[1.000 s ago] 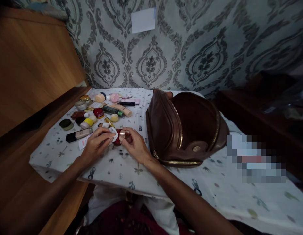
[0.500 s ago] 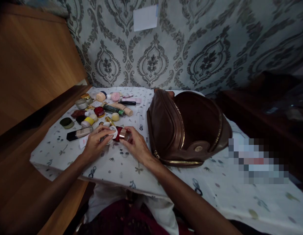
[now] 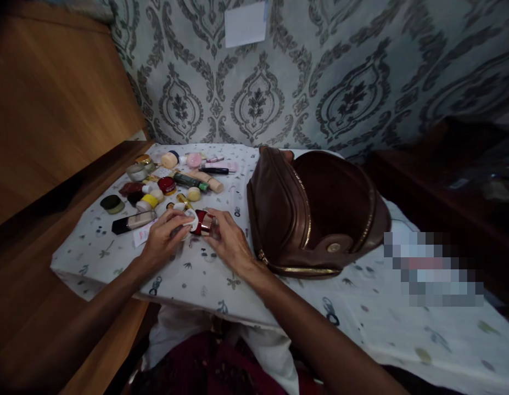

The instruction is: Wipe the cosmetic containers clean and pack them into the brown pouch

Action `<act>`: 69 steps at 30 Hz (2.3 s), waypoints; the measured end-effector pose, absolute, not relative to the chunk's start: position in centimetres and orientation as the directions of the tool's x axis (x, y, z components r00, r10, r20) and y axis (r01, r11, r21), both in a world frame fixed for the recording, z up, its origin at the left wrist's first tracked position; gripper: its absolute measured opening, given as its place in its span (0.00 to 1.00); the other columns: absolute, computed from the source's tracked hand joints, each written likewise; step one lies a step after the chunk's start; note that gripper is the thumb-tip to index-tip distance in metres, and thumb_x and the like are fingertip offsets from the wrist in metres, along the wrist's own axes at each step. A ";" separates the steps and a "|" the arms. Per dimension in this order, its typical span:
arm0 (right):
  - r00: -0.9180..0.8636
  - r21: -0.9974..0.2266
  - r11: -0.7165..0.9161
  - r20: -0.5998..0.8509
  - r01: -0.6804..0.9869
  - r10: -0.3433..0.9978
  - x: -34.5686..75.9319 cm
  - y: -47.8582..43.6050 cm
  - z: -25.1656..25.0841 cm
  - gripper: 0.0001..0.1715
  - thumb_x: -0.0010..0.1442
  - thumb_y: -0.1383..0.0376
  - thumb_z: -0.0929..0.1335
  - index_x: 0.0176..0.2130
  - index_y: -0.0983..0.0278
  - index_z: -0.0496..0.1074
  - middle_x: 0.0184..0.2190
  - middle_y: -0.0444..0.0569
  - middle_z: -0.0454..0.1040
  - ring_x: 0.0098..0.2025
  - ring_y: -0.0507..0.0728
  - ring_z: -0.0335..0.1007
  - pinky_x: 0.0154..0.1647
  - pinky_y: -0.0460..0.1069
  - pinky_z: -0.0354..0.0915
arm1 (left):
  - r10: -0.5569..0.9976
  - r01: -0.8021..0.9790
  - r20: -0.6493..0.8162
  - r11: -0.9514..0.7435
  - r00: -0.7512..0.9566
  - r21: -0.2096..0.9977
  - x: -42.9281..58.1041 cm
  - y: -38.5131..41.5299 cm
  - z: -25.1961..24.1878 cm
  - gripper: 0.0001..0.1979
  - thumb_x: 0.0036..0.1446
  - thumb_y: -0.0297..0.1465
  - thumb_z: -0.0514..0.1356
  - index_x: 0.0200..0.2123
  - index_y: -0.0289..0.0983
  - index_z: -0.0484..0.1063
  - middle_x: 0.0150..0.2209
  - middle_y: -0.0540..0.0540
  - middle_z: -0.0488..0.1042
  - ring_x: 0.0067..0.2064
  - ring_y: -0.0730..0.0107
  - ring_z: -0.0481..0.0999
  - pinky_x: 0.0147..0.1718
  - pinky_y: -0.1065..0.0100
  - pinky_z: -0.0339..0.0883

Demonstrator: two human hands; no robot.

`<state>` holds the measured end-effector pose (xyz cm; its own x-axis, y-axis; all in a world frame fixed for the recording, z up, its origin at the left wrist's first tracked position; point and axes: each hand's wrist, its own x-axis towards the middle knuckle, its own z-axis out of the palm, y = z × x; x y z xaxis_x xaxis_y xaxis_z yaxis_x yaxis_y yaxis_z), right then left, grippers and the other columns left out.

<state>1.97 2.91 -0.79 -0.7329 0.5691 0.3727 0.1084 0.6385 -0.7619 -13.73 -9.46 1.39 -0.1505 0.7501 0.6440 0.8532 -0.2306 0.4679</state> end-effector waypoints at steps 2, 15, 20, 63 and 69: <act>-0.733 -0.765 0.639 0.390 0.079 0.558 2.0 2.9 -0.8 0.29 0.54 0.67 0.72 0.55 0.61 0.67 0.47 0.52 0.71 0.42 0.57 0.72 0.45 0.53 0.68 | 0.745 0.849 0.649 -0.237 -0.153 0.472 -13.8 -9.5 1.4 0.10 0.64 0.28 0.57 0.45 0.37 0.75 0.39 0.44 0.71 0.43 0.65 0.73 0.43 0.64 0.68; -0.794 -0.824 0.560 0.285 0.084 0.538 2.4 2.2 0.7 0.22 0.61 0.53 0.67 0.50 0.62 0.68 0.31 0.45 0.72 0.30 0.54 0.67 0.33 0.49 0.64 | 0.780 0.754 0.579 -0.228 -0.237 0.616 -14.4 -9.8 1.8 0.09 0.63 0.30 0.57 0.43 0.38 0.76 0.39 0.45 0.74 0.43 0.64 0.73 0.44 0.63 0.67; -0.796 -0.826 0.559 0.290 0.072 0.531 2.4 2.2 0.8 0.24 0.61 0.54 0.66 0.53 0.62 0.67 0.35 0.48 0.74 0.31 0.54 0.68 0.32 0.49 0.65 | 0.790 0.760 0.573 -0.232 -0.217 0.608 -14.4 -10.0 2.0 0.09 0.64 0.30 0.56 0.42 0.38 0.77 0.38 0.45 0.73 0.43 0.64 0.72 0.43 0.63 0.67; -0.852 -0.993 0.120 0.070 -0.008 0.519 2.2 2.4 0.8 0.29 0.58 0.53 0.70 0.56 0.56 0.67 0.44 0.48 0.69 0.27 0.48 0.67 0.24 0.45 0.66 | 0.802 0.761 0.559 -0.224 -0.211 0.609 -14.4 -10.6 2.0 0.09 0.64 0.32 0.57 0.43 0.38 0.77 0.39 0.44 0.73 0.43 0.63 0.73 0.43 0.63 0.67; -0.854 -0.999 0.035 0.026 -0.009 0.520 2.0 2.5 0.6 0.27 0.58 0.53 0.70 0.54 0.56 0.65 0.44 0.47 0.69 0.25 0.47 0.68 0.22 0.44 0.65 | 0.797 0.759 0.570 -0.241 -0.201 0.605 -14.3 -10.5 2.0 0.09 0.64 0.31 0.57 0.43 0.39 0.77 0.39 0.45 0.73 0.44 0.64 0.73 0.43 0.64 0.67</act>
<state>1.97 2.49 0.60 -0.8538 0.5200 0.0260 -0.0090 0.0352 -0.9993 -14.33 -10.55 1.97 -0.2008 0.7968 0.5699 0.7589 -0.2414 0.6048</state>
